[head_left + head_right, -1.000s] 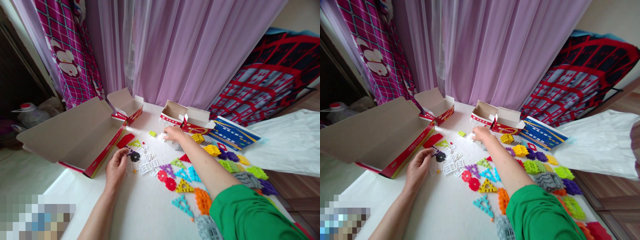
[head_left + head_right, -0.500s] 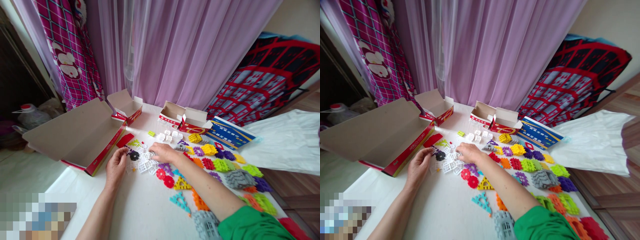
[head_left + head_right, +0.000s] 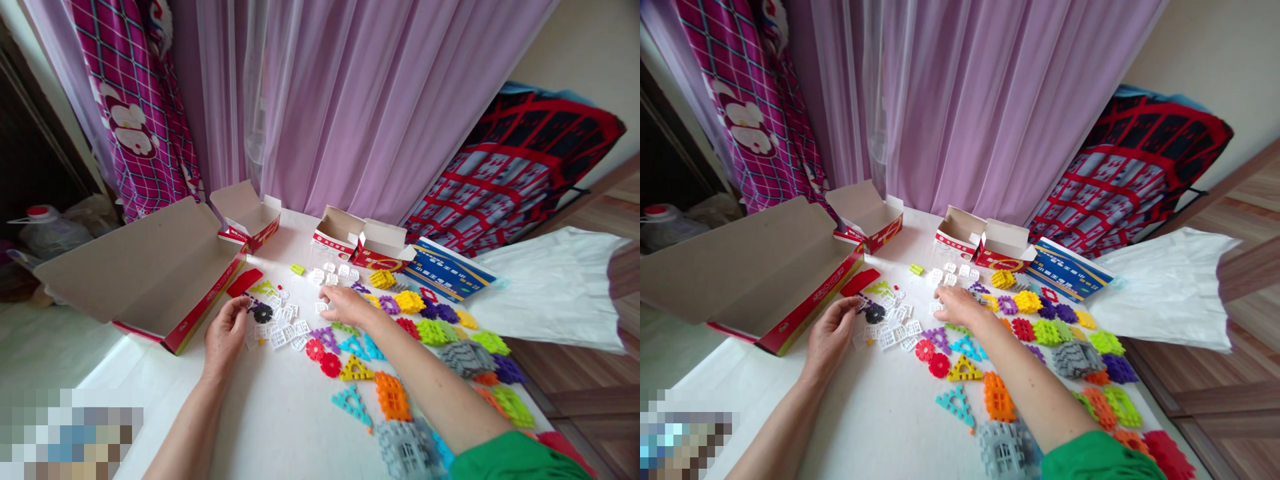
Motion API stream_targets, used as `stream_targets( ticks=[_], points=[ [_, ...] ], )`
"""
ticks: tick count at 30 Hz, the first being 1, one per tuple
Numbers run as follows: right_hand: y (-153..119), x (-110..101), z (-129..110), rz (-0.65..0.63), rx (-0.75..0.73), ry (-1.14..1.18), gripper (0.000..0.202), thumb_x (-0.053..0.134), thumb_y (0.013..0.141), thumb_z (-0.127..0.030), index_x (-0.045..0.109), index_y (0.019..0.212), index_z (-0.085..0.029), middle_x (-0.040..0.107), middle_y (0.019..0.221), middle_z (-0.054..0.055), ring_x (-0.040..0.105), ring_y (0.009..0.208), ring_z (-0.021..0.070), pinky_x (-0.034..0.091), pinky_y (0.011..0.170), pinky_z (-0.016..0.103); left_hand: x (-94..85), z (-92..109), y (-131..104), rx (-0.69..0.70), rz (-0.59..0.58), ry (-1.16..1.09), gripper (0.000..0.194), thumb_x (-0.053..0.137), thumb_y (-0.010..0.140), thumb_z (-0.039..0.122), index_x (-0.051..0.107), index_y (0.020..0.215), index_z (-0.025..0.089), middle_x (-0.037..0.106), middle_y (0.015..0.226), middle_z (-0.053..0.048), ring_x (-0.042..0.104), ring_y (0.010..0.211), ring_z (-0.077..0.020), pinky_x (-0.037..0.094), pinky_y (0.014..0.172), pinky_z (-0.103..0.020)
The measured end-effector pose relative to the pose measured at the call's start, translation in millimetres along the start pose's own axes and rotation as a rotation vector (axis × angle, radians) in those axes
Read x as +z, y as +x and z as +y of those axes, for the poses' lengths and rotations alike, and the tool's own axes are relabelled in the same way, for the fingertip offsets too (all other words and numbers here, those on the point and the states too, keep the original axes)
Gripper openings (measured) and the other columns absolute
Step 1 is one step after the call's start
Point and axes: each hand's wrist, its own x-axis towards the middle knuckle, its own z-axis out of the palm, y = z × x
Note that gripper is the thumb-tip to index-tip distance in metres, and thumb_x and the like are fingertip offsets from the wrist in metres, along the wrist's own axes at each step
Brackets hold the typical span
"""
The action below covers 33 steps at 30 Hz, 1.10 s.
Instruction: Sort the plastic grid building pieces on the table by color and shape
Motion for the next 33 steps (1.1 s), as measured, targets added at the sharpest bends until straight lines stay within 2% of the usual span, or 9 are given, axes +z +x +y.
stream_targets(
  ticks=[4, 7, 10, 13, 18, 23, 26, 29, 33],
  points=[
    [3, -2, 9, -0.019, -0.143, -0.043, 0.034, 0.061, 0.081, -0.017, 0.066, 0.114, -0.024, 0.065, 0.115, 0.005, 0.061, 0.103, 0.0201, 0.043, 0.087, 0.028, 0.0, -2, 0, -0.001, -0.003, -0.003, 0.031, 0.055, 0.077, 0.042, 0.067, 0.097, 0.021, 0.073, 0.102, -0.006, 0.067, 0.097, -0.0222, 0.048, 0.093, -0.036],
    [4, -1, 6, 0.040, -0.099, -0.033, 0.040, 0.051, 0.083, -0.007, 0.068, 0.113, -0.027, 0.063, 0.123, 0.003, 0.060, 0.108, 0.0170, 0.042, 0.089, 0.025, 0.0, -2, 0, 0.005, 0.002, 0.006, 0.031, 0.055, 0.077, 0.042, 0.068, 0.097, 0.022, 0.074, 0.101, -0.005, 0.067, 0.096, -0.0219, 0.048, 0.093, -0.036],
    [3, 0, -5, 0.064, 0.168, -0.079, 0.028, 0.053, 0.089, -0.030, 0.069, 0.111, -0.023, 0.070, 0.113, 0.008, 0.063, 0.105, 0.0219, 0.044, 0.086, 0.029, 0.1, -1, -1, 0.007, 0.004, 0.018, 0.030, 0.055, 0.077, 0.041, 0.068, 0.097, 0.022, 0.074, 0.101, -0.005, 0.067, 0.096, -0.0217, 0.049, 0.092, -0.036],
    [2, 1, -19, -0.007, 0.333, -0.141, 0.041, 0.055, 0.085, -0.050, 0.072, 0.102, -0.017, 0.072, 0.104, 0.015, 0.065, 0.101, 0.0286, 0.046, 0.080, 0.033, 0.0, -1, 0, 0.002, -0.003, 0.018, 0.031, 0.054, 0.077, 0.041, 0.067, 0.097, 0.022, 0.073, 0.101, -0.005, 0.067, 0.097, -0.0217, 0.048, 0.093, -0.036],
    [4, 2, -23, -0.032, 0.235, -0.121, 0.033, 0.060, 0.080, -0.038, 0.071, 0.103, -0.018, 0.073, 0.106, 0.013, 0.067, 0.098, 0.0271, 0.046, 0.075, 0.032, -0.3, -4, 1, -0.005, -0.012, 0.015, 0.031, 0.055, 0.077, 0.042, 0.068, 0.098, 0.022, 0.073, 0.101, -0.006, 0.067, 0.096, -0.0219, 0.048, 0.094, -0.037],
    [10, -5, 1, 0.017, 0.213, -0.033, 0.022, 0.060, 0.081, -0.036, 0.072, 0.095, -0.024, 0.074, 0.098, 0.004, 0.066, 0.095, 0.0219, 0.043, 0.073, 0.027, 0.1, -1, 0, -0.013, 0.002, 0.005, 0.031, 0.055, 0.075, 0.041, 0.068, 0.096, 0.022, 0.074, 0.099, -0.005, 0.067, 0.095, -0.0216, 0.049, 0.092, -0.036],
    [15, -5, 17, 0.063, 0.164, 0.014, 0.031, 0.065, 0.079, -0.038, 0.069, 0.106, -0.023, 0.073, 0.102, 0.003, 0.065, 0.094, 0.0203, 0.042, 0.073, 0.026, 0.3, 3, -1, -0.020, 0.003, 0.014, 0.030, 0.055, 0.075, 0.040, 0.068, 0.095, 0.022, 0.074, 0.100, -0.005, 0.067, 0.095, -0.0217, 0.049, 0.092, -0.036],
    [17, 1, 22, 0.007, 0.094, 0.040, 0.043, 0.069, 0.075, -0.035, 0.065, 0.116, -0.023, 0.072, 0.102, 0.003, 0.065, 0.093, 0.0196, 0.042, 0.073, 0.025, 0.1, 5, -1, -0.034, 0.001, 0.021, 0.030, 0.054, 0.075, 0.040, 0.068, 0.095, 0.022, 0.074, 0.100, -0.005, 0.067, 0.096, -0.0222, 0.048, 0.094, -0.037],
    [15, 7, 15, -0.016, 0.054, 0.023, 0.033, 0.067, 0.076, -0.030, 0.067, 0.108, -0.021, 0.071, 0.103, 0.004, 0.064, 0.092, 0.0193, 0.042, 0.074, 0.026, -0.1, 5, -1, -0.035, 0.000, 0.032, 0.031, 0.054, 0.076, 0.041, 0.068, 0.097, 0.022, 0.073, 0.101, -0.005, 0.066, 0.098, -0.0226, 0.047, 0.096, -0.038]
  ],
)
